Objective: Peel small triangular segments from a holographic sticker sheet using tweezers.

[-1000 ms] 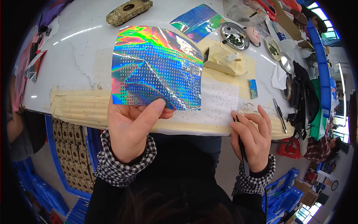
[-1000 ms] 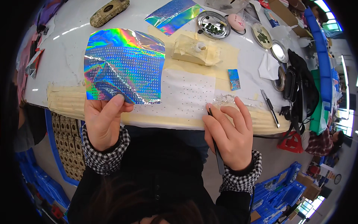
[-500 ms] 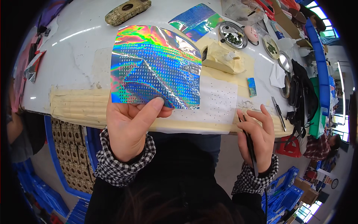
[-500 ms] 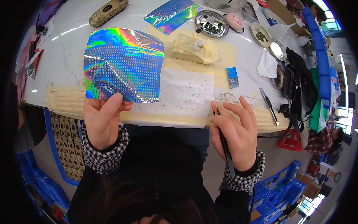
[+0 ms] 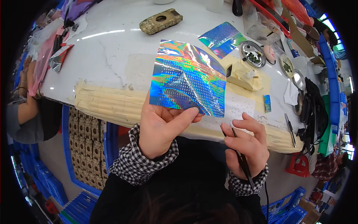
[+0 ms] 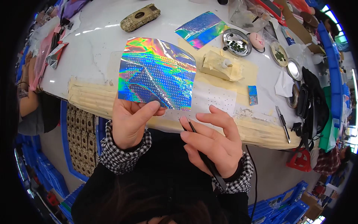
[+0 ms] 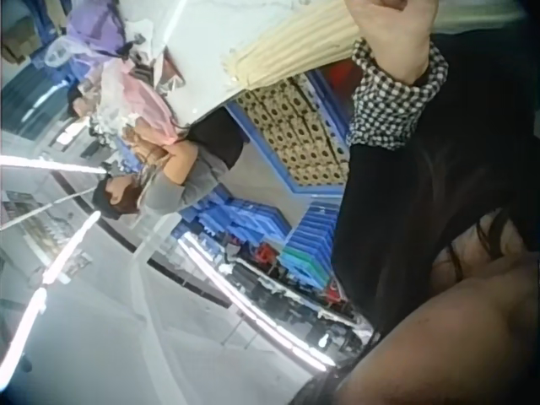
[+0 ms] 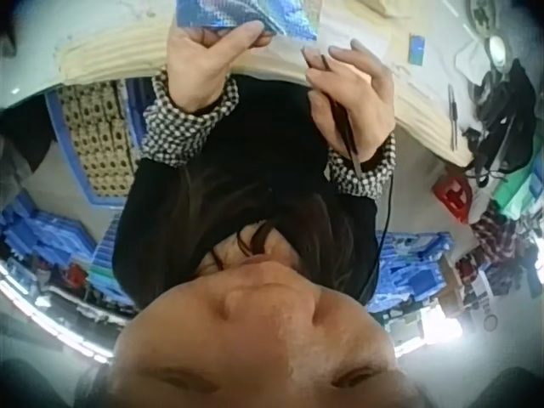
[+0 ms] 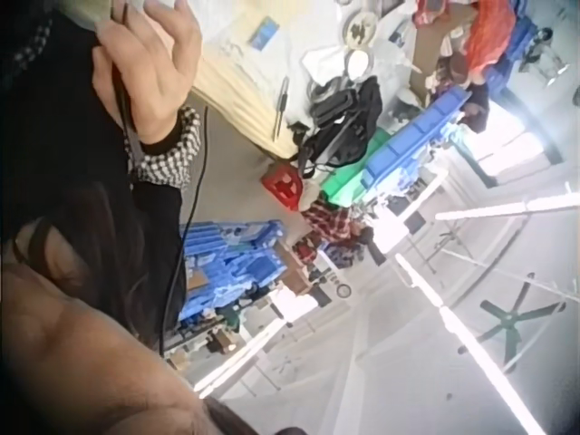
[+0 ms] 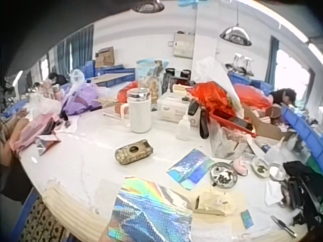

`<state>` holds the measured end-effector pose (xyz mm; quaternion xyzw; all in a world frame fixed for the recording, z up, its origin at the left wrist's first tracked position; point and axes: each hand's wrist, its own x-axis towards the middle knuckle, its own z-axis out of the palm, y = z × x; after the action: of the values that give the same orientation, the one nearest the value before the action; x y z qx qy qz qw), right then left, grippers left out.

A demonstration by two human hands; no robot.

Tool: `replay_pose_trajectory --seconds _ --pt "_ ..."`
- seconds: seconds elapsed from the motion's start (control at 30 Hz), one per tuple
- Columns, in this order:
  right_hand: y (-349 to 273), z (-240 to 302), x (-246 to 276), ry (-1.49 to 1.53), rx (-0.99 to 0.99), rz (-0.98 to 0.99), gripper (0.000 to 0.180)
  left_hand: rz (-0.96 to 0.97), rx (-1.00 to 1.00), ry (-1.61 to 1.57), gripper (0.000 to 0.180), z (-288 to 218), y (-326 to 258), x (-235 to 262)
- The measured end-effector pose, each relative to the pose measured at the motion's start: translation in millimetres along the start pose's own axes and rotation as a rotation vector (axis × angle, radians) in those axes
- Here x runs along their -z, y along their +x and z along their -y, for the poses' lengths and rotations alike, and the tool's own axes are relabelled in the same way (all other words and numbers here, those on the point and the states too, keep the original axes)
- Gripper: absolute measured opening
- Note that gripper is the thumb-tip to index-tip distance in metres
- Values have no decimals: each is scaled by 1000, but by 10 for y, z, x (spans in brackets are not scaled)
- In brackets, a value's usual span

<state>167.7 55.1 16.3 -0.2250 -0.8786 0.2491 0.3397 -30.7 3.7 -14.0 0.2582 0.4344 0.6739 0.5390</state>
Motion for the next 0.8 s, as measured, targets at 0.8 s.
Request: replay_pose_trajectory --seconds 0.8 --pt "211 -10 -232 -130 55 -26 32 30 14 -25 45 -48 20 -9"
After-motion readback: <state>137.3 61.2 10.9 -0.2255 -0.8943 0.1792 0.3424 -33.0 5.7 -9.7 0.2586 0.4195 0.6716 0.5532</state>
